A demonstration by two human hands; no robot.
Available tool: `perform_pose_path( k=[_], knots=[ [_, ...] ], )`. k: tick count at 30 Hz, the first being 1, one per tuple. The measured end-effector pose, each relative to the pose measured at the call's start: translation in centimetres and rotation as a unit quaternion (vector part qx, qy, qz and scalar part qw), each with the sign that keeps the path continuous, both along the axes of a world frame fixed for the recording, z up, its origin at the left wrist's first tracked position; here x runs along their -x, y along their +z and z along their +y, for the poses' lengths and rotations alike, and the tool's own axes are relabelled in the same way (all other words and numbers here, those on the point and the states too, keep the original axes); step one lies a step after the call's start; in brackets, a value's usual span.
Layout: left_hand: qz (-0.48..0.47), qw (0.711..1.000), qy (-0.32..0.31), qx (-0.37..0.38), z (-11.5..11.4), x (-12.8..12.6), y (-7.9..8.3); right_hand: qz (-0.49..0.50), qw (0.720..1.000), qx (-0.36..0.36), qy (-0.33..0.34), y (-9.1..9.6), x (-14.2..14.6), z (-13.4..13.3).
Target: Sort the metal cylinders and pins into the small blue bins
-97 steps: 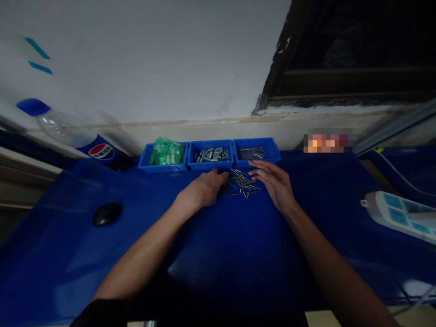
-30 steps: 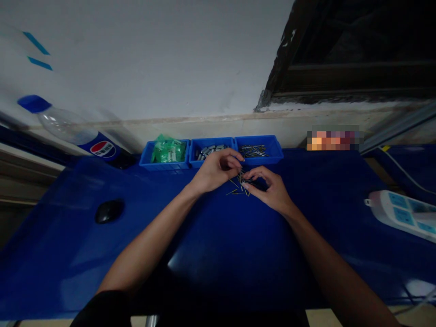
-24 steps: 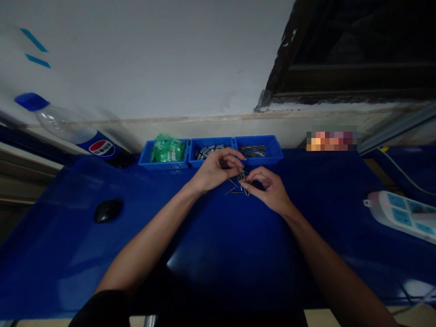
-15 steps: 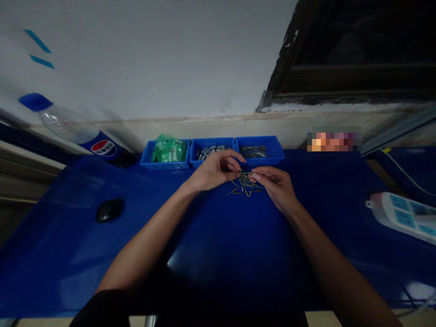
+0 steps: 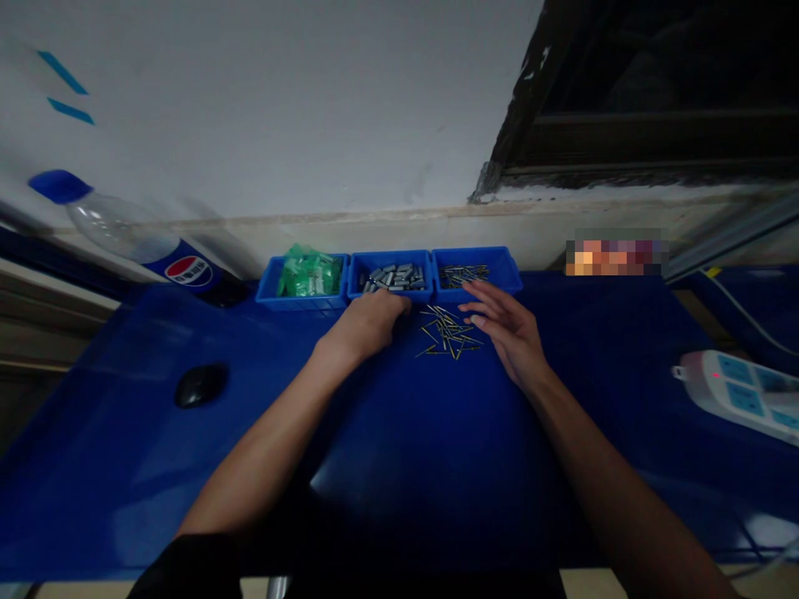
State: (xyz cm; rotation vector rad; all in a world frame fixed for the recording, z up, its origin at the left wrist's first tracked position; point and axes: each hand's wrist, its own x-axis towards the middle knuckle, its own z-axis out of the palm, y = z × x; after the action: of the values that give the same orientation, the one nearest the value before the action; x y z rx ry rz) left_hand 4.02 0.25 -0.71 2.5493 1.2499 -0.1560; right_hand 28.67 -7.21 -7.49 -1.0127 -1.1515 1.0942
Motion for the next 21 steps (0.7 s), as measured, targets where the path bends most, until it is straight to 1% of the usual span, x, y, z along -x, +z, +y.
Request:
perform_pose_path(
  k=[9,11,15,17,18,21],
  knots=[
    [0.022,1.0,0.002,-0.003,-0.5,-0.8,-0.4,0.019,1.0,0.019,0.003,0.6,0.3,-0.1],
    [0.02,1.0,-0.015,0.005,-0.9,-1.4,-0.4,0.025,0.999,0.023,0.007,0.6,0.3,-0.1],
    [0.013,0.998,-0.067,0.015,-2.4,-3.1,-0.2,0.038,0.999,0.029,0.007,0.2,0.1,0.0],
    [0.026,0.998,-0.058,0.008,-3.0,-3.9,0.4,0.045,0.999,0.028,0.008,0.1,0.0,0.0],
    [0.038,0.998,-0.044,0.001,-3.3,-4.1,0.8,0.048,0.998,0.027,0.009,0.1,0.0,0.1],
    [0.099,0.994,0.029,-0.022,-3.7,-4.1,2.1,0.053,0.998,0.027,0.009,0.2,0.0,0.1]
  ],
)
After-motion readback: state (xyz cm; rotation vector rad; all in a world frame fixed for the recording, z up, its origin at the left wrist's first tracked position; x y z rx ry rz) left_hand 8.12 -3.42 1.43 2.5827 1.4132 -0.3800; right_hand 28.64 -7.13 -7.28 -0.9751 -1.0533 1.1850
